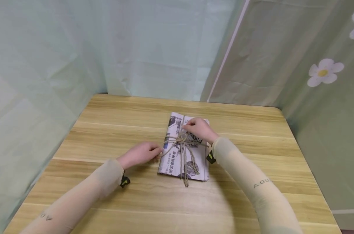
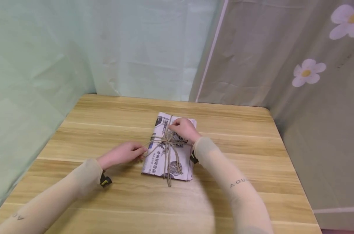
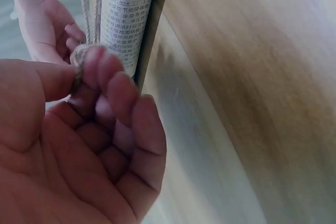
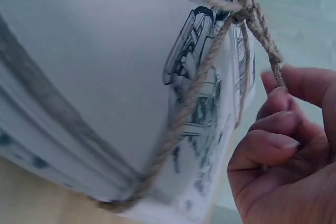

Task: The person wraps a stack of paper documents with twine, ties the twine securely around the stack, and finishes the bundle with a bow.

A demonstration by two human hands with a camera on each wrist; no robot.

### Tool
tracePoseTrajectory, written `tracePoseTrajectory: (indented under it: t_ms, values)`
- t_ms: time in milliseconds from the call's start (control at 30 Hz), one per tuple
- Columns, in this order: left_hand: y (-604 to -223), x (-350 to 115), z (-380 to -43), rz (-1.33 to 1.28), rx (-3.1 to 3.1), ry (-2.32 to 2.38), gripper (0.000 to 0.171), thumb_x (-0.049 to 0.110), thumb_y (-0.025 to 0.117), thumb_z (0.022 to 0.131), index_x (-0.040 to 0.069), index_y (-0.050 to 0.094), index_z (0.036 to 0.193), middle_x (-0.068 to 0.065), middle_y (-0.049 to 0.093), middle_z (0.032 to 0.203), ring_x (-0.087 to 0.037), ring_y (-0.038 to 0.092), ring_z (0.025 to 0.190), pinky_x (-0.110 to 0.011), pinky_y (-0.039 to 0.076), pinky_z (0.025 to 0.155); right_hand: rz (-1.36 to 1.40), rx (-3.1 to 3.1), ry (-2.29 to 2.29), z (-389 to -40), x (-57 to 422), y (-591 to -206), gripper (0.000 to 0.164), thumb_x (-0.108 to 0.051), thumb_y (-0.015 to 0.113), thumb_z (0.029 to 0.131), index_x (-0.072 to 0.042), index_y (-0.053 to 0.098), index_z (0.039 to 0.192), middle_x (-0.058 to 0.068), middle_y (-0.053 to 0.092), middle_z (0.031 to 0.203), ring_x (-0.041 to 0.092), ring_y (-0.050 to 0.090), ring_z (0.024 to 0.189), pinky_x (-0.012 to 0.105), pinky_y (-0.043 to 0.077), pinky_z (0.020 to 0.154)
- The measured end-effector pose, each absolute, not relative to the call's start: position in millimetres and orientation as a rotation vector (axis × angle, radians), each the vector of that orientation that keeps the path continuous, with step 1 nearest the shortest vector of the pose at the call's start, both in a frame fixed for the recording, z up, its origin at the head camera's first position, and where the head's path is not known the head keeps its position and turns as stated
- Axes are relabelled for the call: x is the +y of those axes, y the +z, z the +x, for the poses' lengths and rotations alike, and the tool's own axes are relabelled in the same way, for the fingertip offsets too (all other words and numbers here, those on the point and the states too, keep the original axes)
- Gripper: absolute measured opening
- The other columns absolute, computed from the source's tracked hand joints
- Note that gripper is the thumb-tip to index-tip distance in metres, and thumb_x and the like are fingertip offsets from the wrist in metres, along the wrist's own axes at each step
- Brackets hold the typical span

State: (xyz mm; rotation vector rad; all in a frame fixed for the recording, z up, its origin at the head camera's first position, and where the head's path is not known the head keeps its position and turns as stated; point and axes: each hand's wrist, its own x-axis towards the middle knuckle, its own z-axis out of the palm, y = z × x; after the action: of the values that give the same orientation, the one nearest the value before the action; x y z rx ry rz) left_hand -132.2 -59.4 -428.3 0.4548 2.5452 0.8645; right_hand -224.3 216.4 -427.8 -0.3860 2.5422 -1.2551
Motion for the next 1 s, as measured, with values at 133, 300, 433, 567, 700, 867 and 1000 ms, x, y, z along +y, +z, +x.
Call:
tracePoseTrajectory:
  t_ms: [133, 300, 433, 567, 700, 867, 1000]
  values:
    - [-428, -64, -126, 0.494, 2.51, 0.892, 0.041, 0.039, 0.05, 0.109, 0.013, 0.066, 0.081, -0.002, 0.06, 0.069, -0.014, 0.046, 0.056, -0.033, 0.042, 0.056, -0.238, 2.47, -1.43, -223, 223, -433, 0.023, -0.024, 0.066, 0.101, -0.002, 0.073, 0.099, 0.012, 0.064, 0.079, 0.013, 0.049, 0.059, 0.026, 0.043, 0.054]
    - [-429, -63, -118, 0.616, 2.52, 0.86, 0.039, 0.041, 0.05, 0.108, 0.016, 0.063, 0.083, 0.004, 0.054, 0.068, -0.012, 0.047, 0.06, -0.032, 0.043, 0.058, -0.141, 2.413, -1.552, -222, 229, -437, 0.019, -0.017, 0.063, 0.102, 0.001, 0.069, 0.1, 0.014, 0.065, 0.079, 0.014, 0.049, 0.057, 0.023, 0.041, 0.049]
    - [-427, -55, -114, 0.714, 2.516, 0.877, 0.035, 0.041, 0.05, 0.108, 0.019, 0.063, 0.085, 0.005, 0.052, 0.068, -0.012, 0.046, 0.061, -0.031, 0.042, 0.059, -0.098, 2.462, -1.593, -222, 234, -439, 0.019, -0.017, 0.061, 0.103, 0.001, 0.066, 0.101, 0.014, 0.064, 0.082, 0.015, 0.051, 0.061, 0.025, 0.043, 0.051]
    - [-426, -47, -112, 0.726, 2.492, 0.907, 0.035, 0.04, 0.051, 0.108, 0.017, 0.065, 0.086, 0.006, 0.052, 0.068, -0.012, 0.046, 0.06, -0.03, 0.043, 0.058, -0.028, 2.525, -1.623, -223, 241, -442, 0.02, -0.018, 0.061, 0.104, 0.001, 0.065, 0.1, 0.011, 0.062, 0.08, 0.012, 0.049, 0.059, 0.024, 0.041, 0.051]
    - [-428, -44, -113, 0.687, 2.477, 0.932, 0.037, 0.041, 0.051, 0.108, 0.015, 0.062, 0.084, 0.006, 0.053, 0.069, -0.011, 0.048, 0.062, -0.031, 0.044, 0.06, 0.036, 2.547, -1.648, -223, 250, -445, 0.019, -0.019, 0.061, 0.104, -0.001, 0.063, 0.099, 0.007, 0.061, 0.08, 0.013, 0.052, 0.062, 0.024, 0.043, 0.053]
    - [-434, -49, -117, 0.644, 2.473, 0.947, 0.038, 0.038, 0.05, 0.109, 0.012, 0.062, 0.082, 0.002, 0.055, 0.069, -0.013, 0.048, 0.062, -0.032, 0.044, 0.061, 0.117, 2.557, -1.687, -222, 260, -446, 0.02, -0.019, 0.059, 0.105, 0.001, 0.063, 0.104, 0.01, 0.062, 0.085, 0.015, 0.052, 0.068, 0.024, 0.043, 0.057]
    - [-437, -55, -121, 0.618, 2.486, 0.932, 0.039, 0.037, 0.05, 0.109, 0.012, 0.062, 0.082, 0.002, 0.055, 0.068, -0.014, 0.048, 0.059, -0.033, 0.042, 0.059, 0.139, 2.57, -1.711, -223, 264, -447, 0.021, -0.017, 0.06, 0.104, 0.003, 0.065, 0.104, 0.012, 0.063, 0.084, 0.015, 0.052, 0.067, 0.024, 0.043, 0.057]
